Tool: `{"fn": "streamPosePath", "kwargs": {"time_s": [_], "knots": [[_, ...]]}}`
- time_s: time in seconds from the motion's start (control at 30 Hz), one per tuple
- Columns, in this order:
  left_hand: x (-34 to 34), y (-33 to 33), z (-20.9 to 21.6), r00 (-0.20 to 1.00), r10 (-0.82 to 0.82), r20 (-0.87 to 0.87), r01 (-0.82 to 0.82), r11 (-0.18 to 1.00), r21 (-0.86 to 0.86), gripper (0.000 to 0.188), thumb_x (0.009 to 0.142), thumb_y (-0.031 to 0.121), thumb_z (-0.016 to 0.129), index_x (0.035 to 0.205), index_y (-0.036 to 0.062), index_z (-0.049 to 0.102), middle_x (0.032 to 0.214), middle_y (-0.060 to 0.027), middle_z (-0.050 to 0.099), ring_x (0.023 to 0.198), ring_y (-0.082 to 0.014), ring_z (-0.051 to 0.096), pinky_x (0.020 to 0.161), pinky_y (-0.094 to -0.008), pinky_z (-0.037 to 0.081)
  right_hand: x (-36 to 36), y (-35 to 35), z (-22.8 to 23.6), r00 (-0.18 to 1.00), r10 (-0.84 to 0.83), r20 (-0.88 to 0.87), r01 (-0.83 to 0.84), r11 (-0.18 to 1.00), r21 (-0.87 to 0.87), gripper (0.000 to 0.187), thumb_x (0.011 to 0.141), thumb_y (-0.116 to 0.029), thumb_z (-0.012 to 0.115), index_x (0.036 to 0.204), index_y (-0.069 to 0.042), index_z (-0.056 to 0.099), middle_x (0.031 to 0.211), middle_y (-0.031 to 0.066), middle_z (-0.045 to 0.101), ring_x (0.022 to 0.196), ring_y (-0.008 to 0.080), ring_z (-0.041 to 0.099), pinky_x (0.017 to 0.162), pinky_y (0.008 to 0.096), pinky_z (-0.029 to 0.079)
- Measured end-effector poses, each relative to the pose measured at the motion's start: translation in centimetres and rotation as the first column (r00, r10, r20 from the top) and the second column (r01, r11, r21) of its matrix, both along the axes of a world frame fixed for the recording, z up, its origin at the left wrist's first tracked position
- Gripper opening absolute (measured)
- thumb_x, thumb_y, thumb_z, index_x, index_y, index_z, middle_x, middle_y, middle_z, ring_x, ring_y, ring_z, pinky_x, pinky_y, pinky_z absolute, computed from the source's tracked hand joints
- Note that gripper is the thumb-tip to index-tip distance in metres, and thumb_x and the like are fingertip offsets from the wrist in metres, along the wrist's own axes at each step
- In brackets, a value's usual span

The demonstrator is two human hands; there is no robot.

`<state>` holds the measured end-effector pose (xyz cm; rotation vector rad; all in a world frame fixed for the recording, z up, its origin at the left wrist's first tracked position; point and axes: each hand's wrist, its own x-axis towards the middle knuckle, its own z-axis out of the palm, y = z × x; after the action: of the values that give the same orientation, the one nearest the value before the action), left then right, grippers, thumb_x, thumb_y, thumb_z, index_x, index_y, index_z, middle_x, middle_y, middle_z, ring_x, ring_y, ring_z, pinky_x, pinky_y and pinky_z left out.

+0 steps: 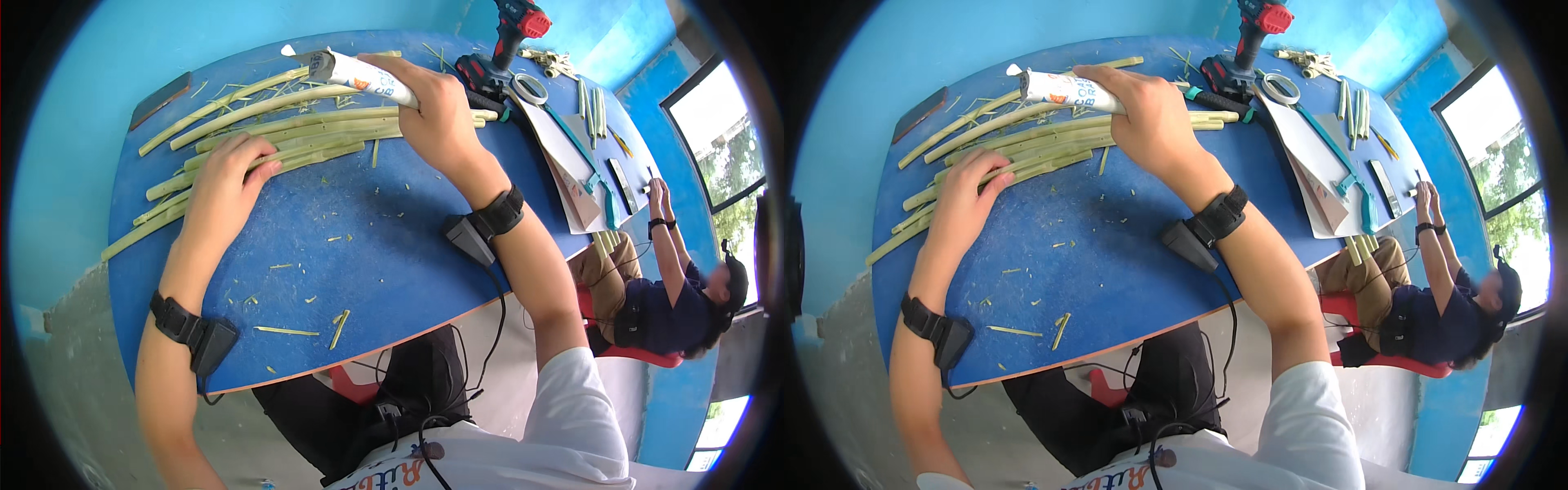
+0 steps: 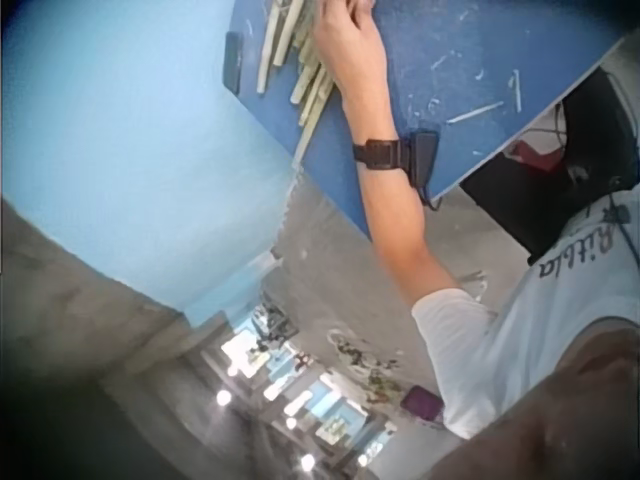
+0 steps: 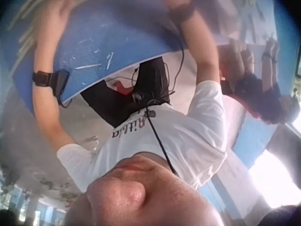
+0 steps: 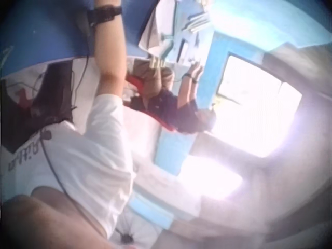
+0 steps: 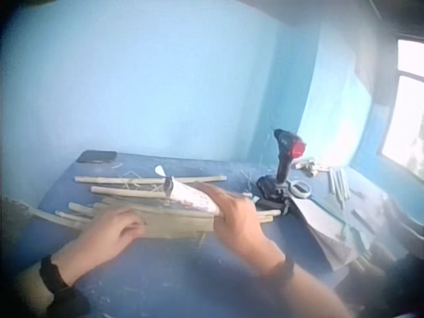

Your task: Sanding or wiping down bamboo strips with a cloth or sandpaper.

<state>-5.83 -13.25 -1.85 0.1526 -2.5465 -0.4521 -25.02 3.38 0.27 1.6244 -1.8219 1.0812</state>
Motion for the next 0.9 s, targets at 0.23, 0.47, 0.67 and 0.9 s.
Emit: {"fn": "streamPosePath", "kwargs": {"time_s": [0.23,0.47,0.67,0.9], "knots": [[1.1,-1.5,1.6,0.989,0.118,0.085,-0.115,0.993,-0.041,0.017,0.083,0.014,0.058,0.091,-0.0020,0.057,0.086,-0.0137,0.061,0.079,-0.0301,0.057,0.070,-0.0357,0.044,-0.2,-0.2,-0.4,0.995,-0.070,0.070,0.071,0.997,-0.007,0.055,0.062,0.010,0.046,0.111,-0.010,0.058,0.094,0.0151,0.064,0.083,0.0340,0.060,0.073,0.0404,0.048],[2.9,0.2,2.6,0.951,-0.055,0.303,-0.005,0.981,0.193,0.016,0.082,0.011,0.059,0.083,-0.0030,0.054,0.073,-0.0078,0.053,0.068,-0.0178,0.050,0.063,-0.0295,0.041,0.0,-0.4,-0.4,0.996,-0.053,-0.067,0.053,0.999,-0.002,0.056,0.062,0.008,0.046,0.113,-0.013,0.058,0.090,0.0149,0.064,0.082,0.0335,0.060,0.072,0.0409,0.049],[2.3,-1.0,1.3,0.994,0.026,0.110,-0.031,0.999,0.040,0.018,0.080,0.013,0.061,0.087,-0.0027,0.059,0.079,-0.0129,0.059,0.071,-0.0242,0.058,0.063,-0.0331,0.044,1.1,-0.4,-0.3,0.994,0.014,-0.110,0.003,0.989,0.148,0.048,0.064,0.002,0.051,0.109,-0.015,0.061,0.086,0.0148,0.064,0.078,0.0329,0.061,0.072,0.0411,0.049],[2.0,-0.7,1.5,0.995,0.006,0.102,-0.012,0.999,0.050,0.013,0.079,0.010,0.062,0.085,-0.0016,0.059,0.074,-0.0125,0.057,0.064,-0.0260,0.055,0.059,-0.0330,0.042,3.4,0.3,-0.7,0.986,0.060,-0.155,0.015,0.897,0.442,0.047,0.062,-0.002,0.054,0.108,-0.012,0.062,0.098,0.0113,0.064,0.084,0.0312,0.062,0.073,0.0396,0.049]]}}
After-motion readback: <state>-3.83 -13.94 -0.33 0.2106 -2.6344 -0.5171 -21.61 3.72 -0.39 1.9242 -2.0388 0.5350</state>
